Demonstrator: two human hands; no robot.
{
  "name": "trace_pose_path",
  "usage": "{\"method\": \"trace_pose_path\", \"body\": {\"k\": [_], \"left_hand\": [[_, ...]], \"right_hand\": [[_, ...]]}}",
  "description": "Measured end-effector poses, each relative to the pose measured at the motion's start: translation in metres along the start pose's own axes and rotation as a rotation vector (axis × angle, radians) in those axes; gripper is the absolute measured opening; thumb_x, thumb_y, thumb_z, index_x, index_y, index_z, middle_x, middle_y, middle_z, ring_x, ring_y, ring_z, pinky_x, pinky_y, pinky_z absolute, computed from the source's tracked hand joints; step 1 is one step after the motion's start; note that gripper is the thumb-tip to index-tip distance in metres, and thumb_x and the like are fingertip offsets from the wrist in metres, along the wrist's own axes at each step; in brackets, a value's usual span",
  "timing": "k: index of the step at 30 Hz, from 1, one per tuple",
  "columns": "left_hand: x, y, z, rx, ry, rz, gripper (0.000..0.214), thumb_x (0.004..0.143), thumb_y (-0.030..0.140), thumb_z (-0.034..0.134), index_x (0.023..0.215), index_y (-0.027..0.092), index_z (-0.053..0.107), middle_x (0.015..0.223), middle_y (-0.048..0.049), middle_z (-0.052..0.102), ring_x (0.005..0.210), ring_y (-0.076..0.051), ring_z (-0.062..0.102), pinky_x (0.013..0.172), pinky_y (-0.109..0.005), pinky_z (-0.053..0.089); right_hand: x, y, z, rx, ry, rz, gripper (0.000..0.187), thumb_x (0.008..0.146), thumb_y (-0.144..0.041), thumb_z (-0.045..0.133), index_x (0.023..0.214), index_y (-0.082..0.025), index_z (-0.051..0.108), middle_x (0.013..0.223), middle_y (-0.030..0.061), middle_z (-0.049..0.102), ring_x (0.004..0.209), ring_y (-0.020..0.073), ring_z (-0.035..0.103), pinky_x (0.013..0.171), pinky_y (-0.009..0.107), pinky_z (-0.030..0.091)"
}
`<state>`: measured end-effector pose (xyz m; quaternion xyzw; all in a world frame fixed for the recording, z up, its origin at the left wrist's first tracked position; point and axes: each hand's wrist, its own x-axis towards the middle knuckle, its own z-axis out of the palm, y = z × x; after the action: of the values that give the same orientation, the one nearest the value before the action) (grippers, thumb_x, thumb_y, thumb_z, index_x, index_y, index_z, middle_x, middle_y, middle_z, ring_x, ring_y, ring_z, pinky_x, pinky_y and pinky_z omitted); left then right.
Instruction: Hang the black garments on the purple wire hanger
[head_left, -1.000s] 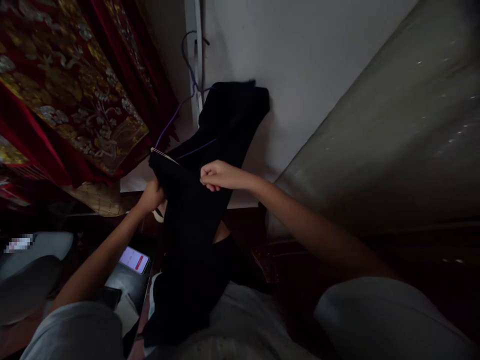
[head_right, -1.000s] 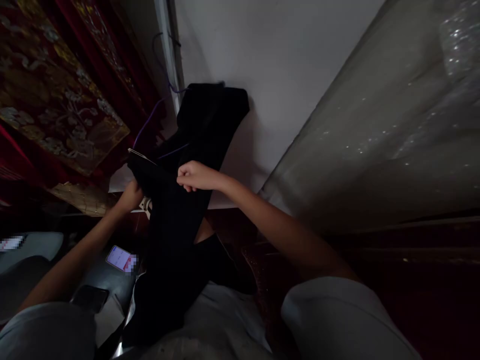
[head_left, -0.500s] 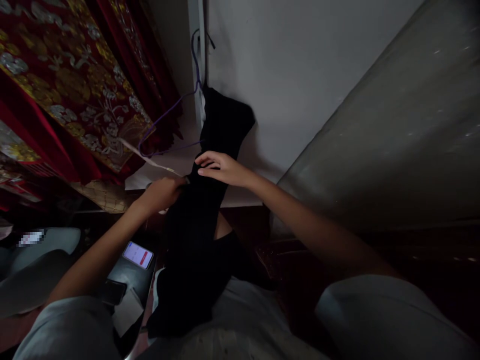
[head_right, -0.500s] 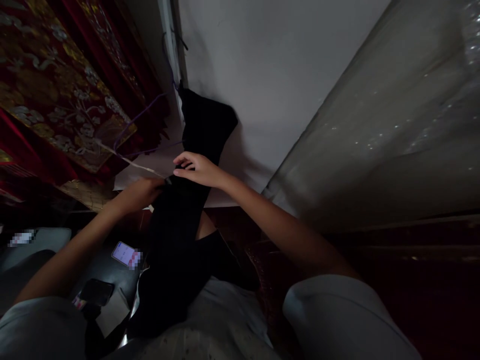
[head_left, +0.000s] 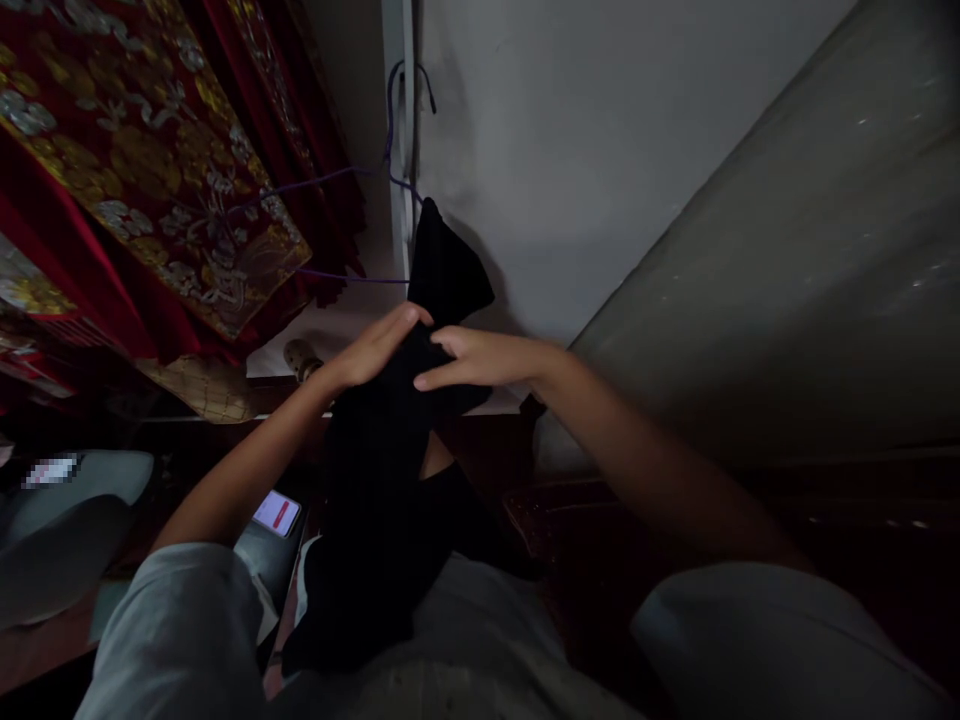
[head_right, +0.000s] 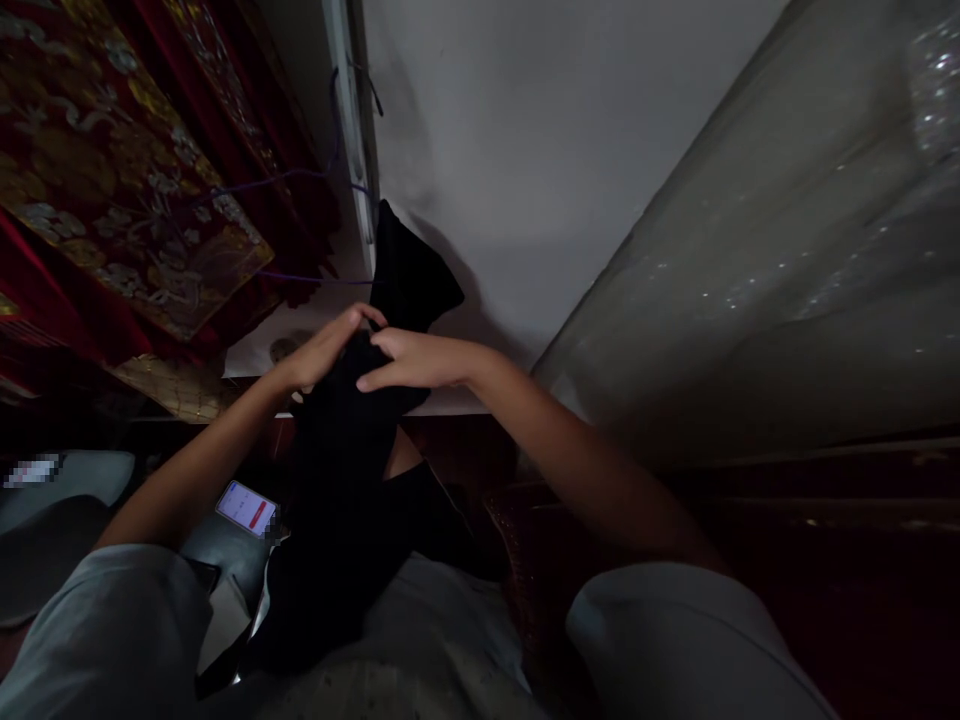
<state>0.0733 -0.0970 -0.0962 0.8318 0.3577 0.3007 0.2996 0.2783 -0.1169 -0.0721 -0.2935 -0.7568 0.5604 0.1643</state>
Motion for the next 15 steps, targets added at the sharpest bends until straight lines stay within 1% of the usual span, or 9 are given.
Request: {"method": "trace_pose_path", "body": {"k": [2,3,4,5,7,9,11,13,15], "left_hand": [[-0.004,-0.004,0.008,-0.032,-0.194,-0.036,0.059,0.11,0.048,0.016,0.109,0.018,0.067,0.106,-0.0078,0.074,0.1,-0.019,0.069,0.094,-0.032,0.054],[-0.007,-0.006,0.013,-0.027,-0.249,-0.048,0.062,0.11,0.048,0.015,0.105,0.018,0.069,0.105,-0.0078,0.075,0.098,-0.019,0.069,0.093,-0.032,0.055],[-0.01,-0.008,0.018,-0.006,-0.268,-0.056,0.063,0.11,0.047,0.015,0.103,0.018,0.07,0.104,-0.0077,0.076,0.097,-0.02,0.07,0.092,-0.032,0.055],[-0.012,-0.011,0.022,0.031,-0.264,-0.058,0.062,0.11,0.046,0.016,0.101,0.018,0.071,0.103,-0.0077,0.076,0.097,-0.02,0.07,0.091,-0.032,0.055],[-0.015,-0.02,0.029,0.131,-0.249,-0.028,0.055,0.11,0.044,0.024,0.1,0.019,0.071,0.104,-0.0079,0.076,0.098,-0.02,0.07,0.09,-0.032,0.055],[-0.015,-0.032,0.031,0.211,-0.264,0.048,0.046,0.108,0.042,0.031,0.099,0.019,0.071,0.105,-0.0094,0.075,0.1,-0.022,0.07,0.092,-0.033,0.055],[-0.016,-0.045,0.026,0.244,-0.293,0.109,0.045,0.107,0.041,0.032,0.096,0.018,0.069,0.102,-0.0109,0.074,0.098,-0.023,0.068,0.093,-0.035,0.053],[-0.018,-0.056,0.012,0.27,-0.305,0.083,0.05,0.107,0.044,0.028,0.089,0.017,0.066,0.094,-0.0105,0.072,0.09,-0.022,0.067,0.089,-0.035,0.052],[-0.025,-0.065,-0.01,0.333,-0.299,0.0,0.051,0.105,0.051,0.033,0.088,0.016,0.066,0.09,-0.0094,0.071,0.084,-0.021,0.066,0.083,-0.033,0.05]], "right_hand": [[-0.01,-0.015,0.0,-0.023,-0.251,-0.031,0.017,0.082,-0.028,0.075,0.093,-0.015,0.074,0.09,0.0057,0.074,0.082,0.0178,0.069,0.076,0.029,0.055],[-0.015,-0.023,0.0,-0.019,-0.358,-0.063,0.016,0.083,-0.025,0.072,0.094,-0.015,0.076,0.093,0.0059,0.075,0.087,0.0178,0.07,0.08,0.029,0.055],[-0.019,-0.029,0.001,-0.013,-0.429,-0.094,0.015,0.084,-0.023,0.07,0.095,-0.015,0.076,0.095,0.0062,0.076,0.091,0.0179,0.071,0.084,0.029,0.054],[-0.024,-0.035,0.001,-0.009,-0.459,-0.119,0.014,0.085,-0.021,0.068,0.095,-0.016,0.076,0.097,0.0065,0.077,0.093,0.0178,0.071,0.085,0.028,0.054],[-0.032,-0.042,0.0,-0.016,-0.434,-0.141,0.01,0.084,-0.021,0.068,0.089,-0.016,0.075,0.092,0.0063,0.076,0.088,0.0168,0.07,0.079,0.027,0.053],[-0.039,-0.045,-0.005,-0.003,-0.34,-0.162,0.009,0.077,-0.025,0.073,0.079,-0.017,0.069,0.078,0.0033,0.07,0.072,0.014,0.065,0.068,0.025,0.05],[-0.045,-0.045,-0.013,0.065,-0.161,-0.207,0.021,0.069,-0.03,0.078,0.068,-0.02,0.06,0.064,-0.001,0.059,0.058,0.0104,0.053,0.056,0.024,0.042],[-0.048,-0.041,-0.024,0.106,0.134,-0.284,0.025,0.064,-0.028,0.077,0.062,-0.021,0.053,0.059,-0.0025,0.051,0.053,0.0088,0.043,0.05,0.024,0.033],[-0.045,-0.034,-0.037,0.045,0.475,-0.37,0.019,0.061,-0.02,0.074,0.06,-0.021,0.054,0.06,-0.0015,0.051,0.054,0.0089,0.041,0.05,0.025,0.029]]}}
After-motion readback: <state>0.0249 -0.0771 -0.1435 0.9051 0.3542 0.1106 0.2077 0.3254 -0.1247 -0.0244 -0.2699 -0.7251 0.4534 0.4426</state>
